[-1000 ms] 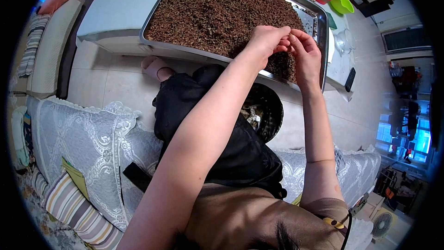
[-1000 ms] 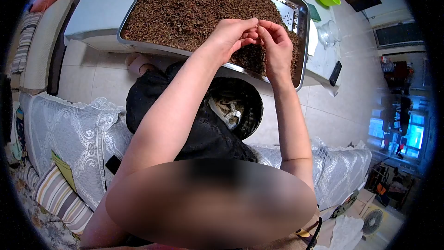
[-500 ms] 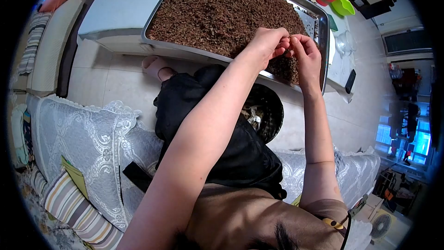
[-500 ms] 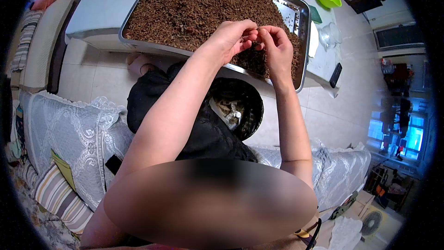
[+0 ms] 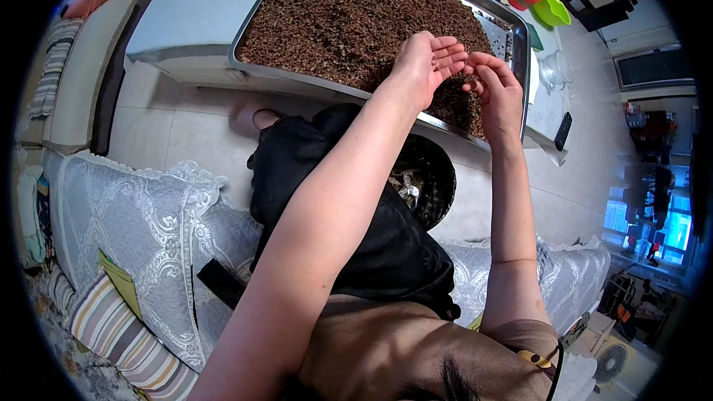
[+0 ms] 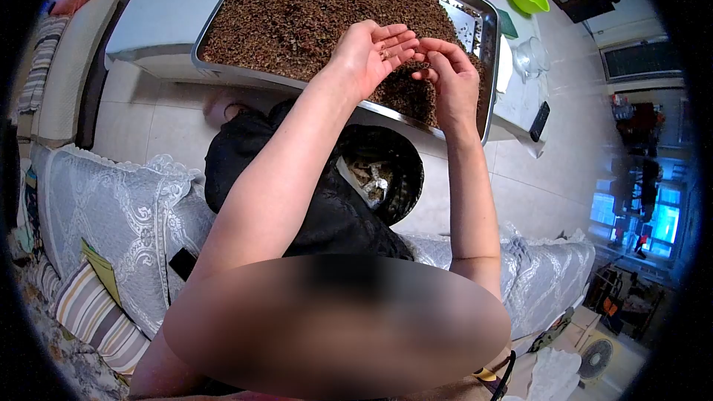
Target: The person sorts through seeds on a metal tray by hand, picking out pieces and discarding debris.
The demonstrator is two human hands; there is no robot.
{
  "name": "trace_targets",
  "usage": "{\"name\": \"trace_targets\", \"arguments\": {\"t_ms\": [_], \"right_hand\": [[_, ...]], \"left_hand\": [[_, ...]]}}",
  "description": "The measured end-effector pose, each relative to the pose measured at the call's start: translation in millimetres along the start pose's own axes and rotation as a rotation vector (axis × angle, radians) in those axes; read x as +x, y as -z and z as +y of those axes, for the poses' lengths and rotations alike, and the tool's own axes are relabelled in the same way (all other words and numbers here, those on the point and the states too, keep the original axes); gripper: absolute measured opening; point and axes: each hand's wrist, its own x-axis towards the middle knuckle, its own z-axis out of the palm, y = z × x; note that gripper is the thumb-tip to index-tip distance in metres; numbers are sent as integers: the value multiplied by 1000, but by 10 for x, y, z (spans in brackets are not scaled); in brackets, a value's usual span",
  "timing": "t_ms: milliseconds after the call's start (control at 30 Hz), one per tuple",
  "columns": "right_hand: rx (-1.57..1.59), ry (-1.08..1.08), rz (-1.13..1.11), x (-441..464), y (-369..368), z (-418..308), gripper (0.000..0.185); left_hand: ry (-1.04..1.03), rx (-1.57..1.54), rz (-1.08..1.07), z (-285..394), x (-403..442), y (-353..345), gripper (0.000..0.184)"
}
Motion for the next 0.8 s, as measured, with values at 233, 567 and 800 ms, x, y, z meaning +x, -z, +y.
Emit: {"name": "trace_targets", "arguments": {"t_ms": [233, 567, 800], "right_hand": [[-189, 132, 2, -10, -22, -7, 21], [-693, 281, -33, -94, -212, -13, 18], [-839, 350, 23, -124, -320, 5, 13]], "left_hand": [[1, -81, -92, 15, -15, 9, 55], [-2, -44, -168, -45, 46, 29, 57], [-7, 3, -164, -99, 96, 20, 51]]}}
